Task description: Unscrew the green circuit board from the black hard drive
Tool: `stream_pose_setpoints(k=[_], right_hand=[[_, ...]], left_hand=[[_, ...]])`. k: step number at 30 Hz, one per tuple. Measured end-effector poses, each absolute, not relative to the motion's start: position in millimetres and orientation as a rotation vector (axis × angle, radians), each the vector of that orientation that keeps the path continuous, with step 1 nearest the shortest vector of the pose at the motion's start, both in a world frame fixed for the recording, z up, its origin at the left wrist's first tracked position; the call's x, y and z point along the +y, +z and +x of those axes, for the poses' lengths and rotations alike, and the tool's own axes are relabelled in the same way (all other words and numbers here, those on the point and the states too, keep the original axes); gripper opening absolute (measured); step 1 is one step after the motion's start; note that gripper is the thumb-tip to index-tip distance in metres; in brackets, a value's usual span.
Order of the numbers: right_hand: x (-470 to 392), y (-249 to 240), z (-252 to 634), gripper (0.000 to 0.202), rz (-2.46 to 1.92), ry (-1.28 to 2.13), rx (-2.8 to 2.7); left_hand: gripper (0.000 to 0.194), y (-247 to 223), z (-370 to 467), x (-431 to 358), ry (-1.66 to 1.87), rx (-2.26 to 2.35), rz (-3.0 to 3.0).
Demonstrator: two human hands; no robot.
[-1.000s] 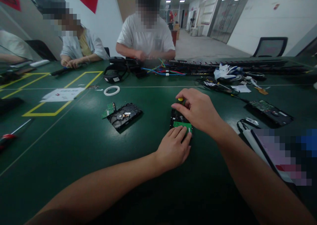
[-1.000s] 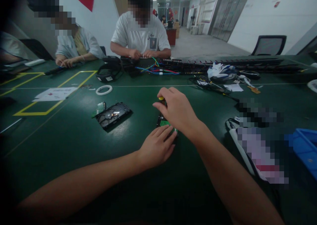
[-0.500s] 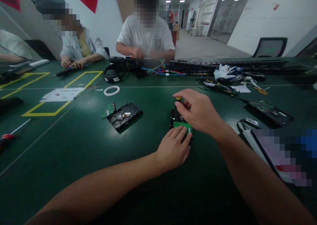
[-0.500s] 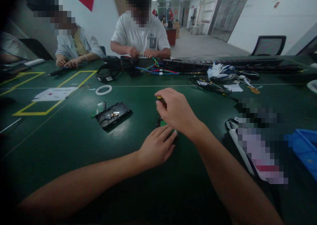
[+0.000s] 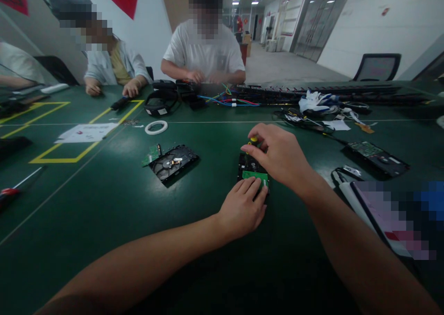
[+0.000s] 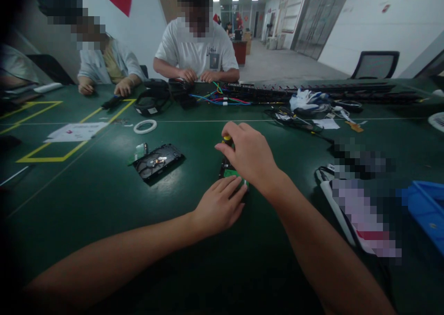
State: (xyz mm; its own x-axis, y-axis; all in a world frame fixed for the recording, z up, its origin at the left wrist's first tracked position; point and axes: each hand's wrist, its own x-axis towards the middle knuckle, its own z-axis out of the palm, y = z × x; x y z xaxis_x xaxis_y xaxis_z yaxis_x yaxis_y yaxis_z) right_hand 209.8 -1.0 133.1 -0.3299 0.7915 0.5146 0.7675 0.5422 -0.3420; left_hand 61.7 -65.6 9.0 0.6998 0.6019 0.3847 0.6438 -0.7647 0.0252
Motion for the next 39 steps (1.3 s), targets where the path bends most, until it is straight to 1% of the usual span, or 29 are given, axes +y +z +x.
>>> stream_pose_setpoints(k=[5, 10, 12, 18, 23, 28, 33, 35, 39], right_hand=[[-2.7, 135.2, 209.5, 0.024, -1.288, -0.032, -2.135], [-2.4, 137.3, 210.1, 0.013, -1.263, -0.005, -2.12], [-2.0, 137.3, 210.7, 0.012, -1.221, 0.04, -2.124], [-2.5, 138.3, 211.6, 0.024, -1.098, 0.158, -2.177], [-3.5, 138.9, 211.0, 0.033, -1.084, 0.141, -2.207], [-2.8, 138.2, 211.7, 0.028, -1.183, 0.087, -2.173], [-3.3, 139.1, 212.4, 0.014, -1.244, 0.03, -2.151], [-3.5, 139.3, 212.2, 0.014, -1.249, 0.01, -2.148], [-3.4, 138.5, 211.8, 0.021, -1.271, -0.034, -2.13]], left_hand=[[0.05, 6.9, 61.8, -65.1, -0.562, -1.037, -2.805], [0.049, 6.7, 61.4, -65.0, -0.573, -1.032, -2.803], [0.049, 8.0, 61.4, -65.3, -0.571, -1.034, -2.805], [0.049, 8.8, 62.5, -65.6, -0.581, -1.04, -2.8], [0.049, 6.1, 62.4, -64.8, -0.584, -1.032, -2.802], [0.049, 7.7, 61.9, -65.0, -0.582, -1.023, -2.801], [0.049, 7.3, 62.0, -65.0, -0.581, -1.028, -2.797], [0.049, 6.7, 61.8, -64.8, -0.583, -1.026, -2.802], [0.049, 7.3, 61.5, -64.8, -0.581, -1.03, -2.804]])
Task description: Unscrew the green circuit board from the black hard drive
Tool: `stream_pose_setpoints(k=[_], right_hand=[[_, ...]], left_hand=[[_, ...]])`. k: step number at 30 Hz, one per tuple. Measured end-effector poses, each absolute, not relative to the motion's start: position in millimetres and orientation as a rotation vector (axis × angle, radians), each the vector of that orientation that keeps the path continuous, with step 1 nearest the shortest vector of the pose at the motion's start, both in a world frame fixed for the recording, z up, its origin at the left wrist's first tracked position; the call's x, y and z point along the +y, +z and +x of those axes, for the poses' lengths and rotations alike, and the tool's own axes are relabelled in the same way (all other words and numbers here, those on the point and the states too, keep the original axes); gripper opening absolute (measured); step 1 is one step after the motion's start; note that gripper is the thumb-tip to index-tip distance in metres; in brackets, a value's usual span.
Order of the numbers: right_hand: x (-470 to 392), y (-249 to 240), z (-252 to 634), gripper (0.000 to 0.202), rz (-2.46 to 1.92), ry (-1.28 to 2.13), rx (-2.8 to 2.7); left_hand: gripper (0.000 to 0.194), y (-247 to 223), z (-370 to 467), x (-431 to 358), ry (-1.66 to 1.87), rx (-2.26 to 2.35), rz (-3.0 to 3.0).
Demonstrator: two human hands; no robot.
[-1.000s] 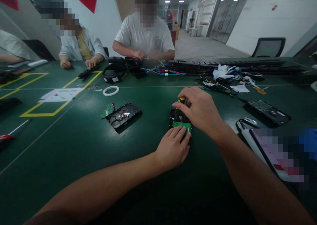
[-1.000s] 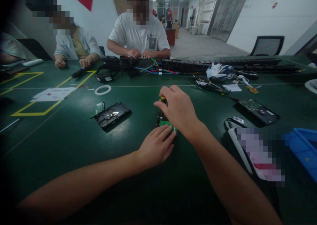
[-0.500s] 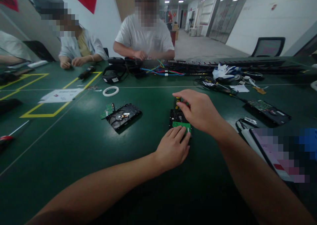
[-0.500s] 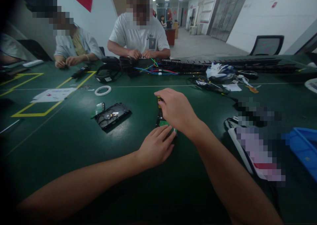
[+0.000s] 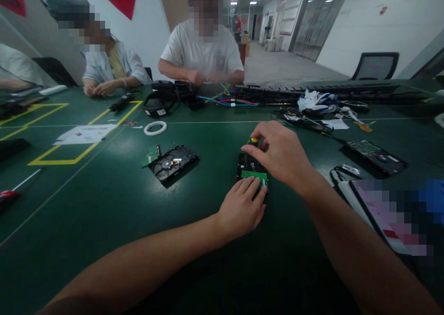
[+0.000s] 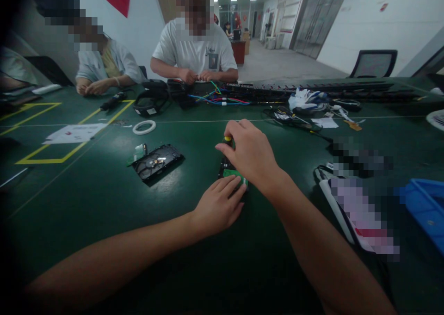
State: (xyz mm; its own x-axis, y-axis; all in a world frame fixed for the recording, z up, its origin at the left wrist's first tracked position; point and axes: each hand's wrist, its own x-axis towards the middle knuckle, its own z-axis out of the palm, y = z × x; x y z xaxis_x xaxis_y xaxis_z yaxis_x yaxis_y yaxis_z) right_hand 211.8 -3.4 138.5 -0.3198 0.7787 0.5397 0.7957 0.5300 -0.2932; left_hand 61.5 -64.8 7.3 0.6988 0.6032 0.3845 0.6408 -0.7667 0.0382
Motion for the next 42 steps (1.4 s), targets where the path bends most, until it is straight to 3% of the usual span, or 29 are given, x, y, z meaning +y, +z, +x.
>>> stream_pose_setpoints(k=[8, 20, 32, 42], right_hand=[[-2.0, 137.8, 213.8, 0.014, -1.241, 0.01, -2.152], [-3.7, 141.1, 213.2, 0.026, -1.1, 0.112, -2.186], [-3.4, 140.4, 214.1, 0.013, -1.246, 0.03, -2.134], [-3.1, 139.2, 212.5, 0.015, -1.264, 0.004, -2.105]], left_hand=[[0.049, 7.8, 62.1, -65.0, -0.581, -1.032, -2.797], [0.049, 7.1, 61.1, -64.6, -0.575, -1.015, -2.808], [0.049, 9.0, 61.0, -64.7, -0.571, -1.021, -2.811], [0.048, 7.9, 61.1, -64.1, -0.583, -1.017, -2.816]])
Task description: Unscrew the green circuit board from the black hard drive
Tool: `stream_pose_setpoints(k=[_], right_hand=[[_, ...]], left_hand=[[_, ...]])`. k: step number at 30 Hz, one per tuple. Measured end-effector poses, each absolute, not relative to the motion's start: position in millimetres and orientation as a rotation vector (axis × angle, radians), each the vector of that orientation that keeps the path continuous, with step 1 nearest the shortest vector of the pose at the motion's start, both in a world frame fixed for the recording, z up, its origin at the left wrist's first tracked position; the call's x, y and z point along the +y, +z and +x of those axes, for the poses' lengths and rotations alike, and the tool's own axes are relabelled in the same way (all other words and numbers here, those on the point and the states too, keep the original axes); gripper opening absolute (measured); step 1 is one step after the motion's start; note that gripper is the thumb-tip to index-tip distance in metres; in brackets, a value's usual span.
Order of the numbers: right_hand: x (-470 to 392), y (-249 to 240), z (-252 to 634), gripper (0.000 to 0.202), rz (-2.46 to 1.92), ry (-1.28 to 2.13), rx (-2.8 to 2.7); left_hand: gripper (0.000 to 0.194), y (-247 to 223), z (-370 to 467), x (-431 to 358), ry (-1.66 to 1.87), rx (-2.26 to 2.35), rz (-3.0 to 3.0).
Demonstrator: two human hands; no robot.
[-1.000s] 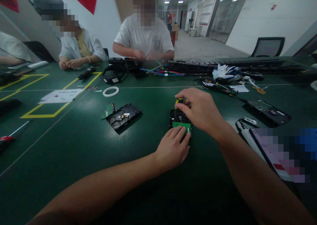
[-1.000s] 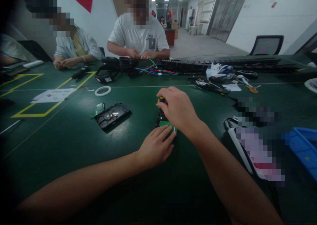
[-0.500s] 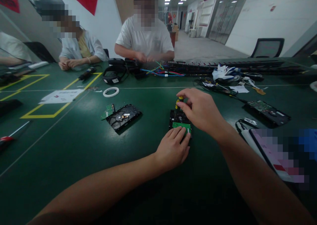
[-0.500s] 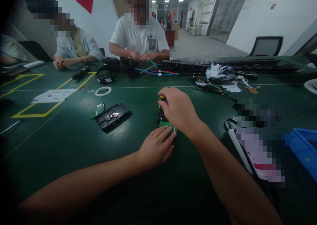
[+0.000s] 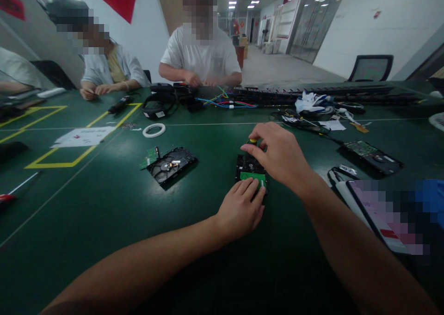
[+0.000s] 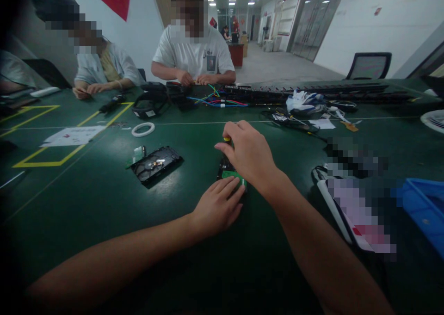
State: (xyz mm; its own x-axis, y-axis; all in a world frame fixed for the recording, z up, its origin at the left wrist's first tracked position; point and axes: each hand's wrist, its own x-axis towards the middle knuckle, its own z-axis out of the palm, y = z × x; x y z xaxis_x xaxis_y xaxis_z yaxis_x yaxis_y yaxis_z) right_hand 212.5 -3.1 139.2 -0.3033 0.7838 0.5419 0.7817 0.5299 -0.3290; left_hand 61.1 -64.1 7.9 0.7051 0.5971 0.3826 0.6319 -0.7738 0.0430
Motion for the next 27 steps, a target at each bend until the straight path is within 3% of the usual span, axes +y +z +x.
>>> stream_pose_setpoints(k=[4, 17, 27], right_hand=[[-2.2, 140.0, 213.6, 0.006, -1.199, 0.071, -2.118], [-4.1, 143.4, 217.4, 0.026, -1.096, 0.121, -2.213], [-3.7, 142.5, 214.8, 0.009, -1.204, 0.068, -2.132]], left_hand=[[0.049, 8.4, 61.2, -64.3, -0.574, -1.018, -2.816], [0.049, 8.1, 61.4, -64.9, -0.57, -1.034, -2.824], [0.049, 6.7, 60.7, -64.2, -0.582, -1.026, -2.819]])
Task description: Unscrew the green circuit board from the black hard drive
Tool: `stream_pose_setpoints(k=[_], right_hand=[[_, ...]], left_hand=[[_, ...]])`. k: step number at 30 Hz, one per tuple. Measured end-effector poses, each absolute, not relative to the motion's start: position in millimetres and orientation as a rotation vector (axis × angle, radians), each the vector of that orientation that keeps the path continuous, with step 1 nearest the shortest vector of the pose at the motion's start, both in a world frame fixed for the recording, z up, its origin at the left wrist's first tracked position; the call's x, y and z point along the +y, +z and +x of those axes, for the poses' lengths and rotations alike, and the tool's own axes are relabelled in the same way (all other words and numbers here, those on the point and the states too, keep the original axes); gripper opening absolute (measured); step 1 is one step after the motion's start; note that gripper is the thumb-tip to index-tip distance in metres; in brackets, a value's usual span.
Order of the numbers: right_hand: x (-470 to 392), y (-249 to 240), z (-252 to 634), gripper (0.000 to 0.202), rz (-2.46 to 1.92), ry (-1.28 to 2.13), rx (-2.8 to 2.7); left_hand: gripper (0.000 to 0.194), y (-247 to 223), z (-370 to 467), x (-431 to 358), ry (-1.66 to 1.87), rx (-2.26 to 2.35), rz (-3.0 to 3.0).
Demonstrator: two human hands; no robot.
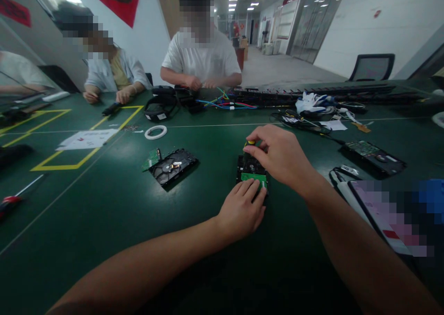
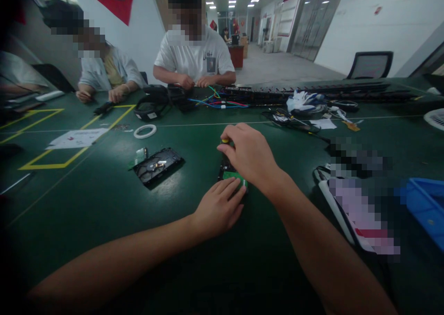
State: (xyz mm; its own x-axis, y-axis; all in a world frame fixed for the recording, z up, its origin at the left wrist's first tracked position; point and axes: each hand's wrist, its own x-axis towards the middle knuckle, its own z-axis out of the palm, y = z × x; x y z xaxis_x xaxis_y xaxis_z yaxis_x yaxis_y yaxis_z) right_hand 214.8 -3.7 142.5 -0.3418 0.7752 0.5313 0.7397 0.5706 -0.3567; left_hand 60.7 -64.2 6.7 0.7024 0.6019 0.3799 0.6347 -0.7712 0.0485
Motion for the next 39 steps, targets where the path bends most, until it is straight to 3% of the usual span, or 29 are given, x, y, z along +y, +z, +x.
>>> stream_pose_setpoints(k=[7, 13, 21, 28, 39], right_hand=[[-3.1, 140.5, 214.3, 0.024, -1.297, -0.016, -2.121], [-3.5, 141.5, 214.4, 0.008, -1.21, 0.018, -2.144], [-3.7, 141.8, 215.3, 0.028, -1.139, 0.111, -2.199], [-3.5, 138.3, 212.9, 0.013, -1.247, -0.007, -2.122], [-1.3, 137.6, 213.9, 0.013, -1.151, 0.072, -2.129]], left_hand=[[0.048, 9.6, 61.1, -65.1, -0.568, -1.029, -2.821], [0.049, 10.6, 61.2, -65.1, -0.551, -1.025, -2.814], [0.048, 8.5, 61.2, -64.9, -0.577, -1.023, -2.817], [0.049, 8.5, 61.3, -64.2, -0.543, -1.032, -2.823], [0.05, 8.5, 61.0, -65.2, -0.555, -1.032, -2.836]])
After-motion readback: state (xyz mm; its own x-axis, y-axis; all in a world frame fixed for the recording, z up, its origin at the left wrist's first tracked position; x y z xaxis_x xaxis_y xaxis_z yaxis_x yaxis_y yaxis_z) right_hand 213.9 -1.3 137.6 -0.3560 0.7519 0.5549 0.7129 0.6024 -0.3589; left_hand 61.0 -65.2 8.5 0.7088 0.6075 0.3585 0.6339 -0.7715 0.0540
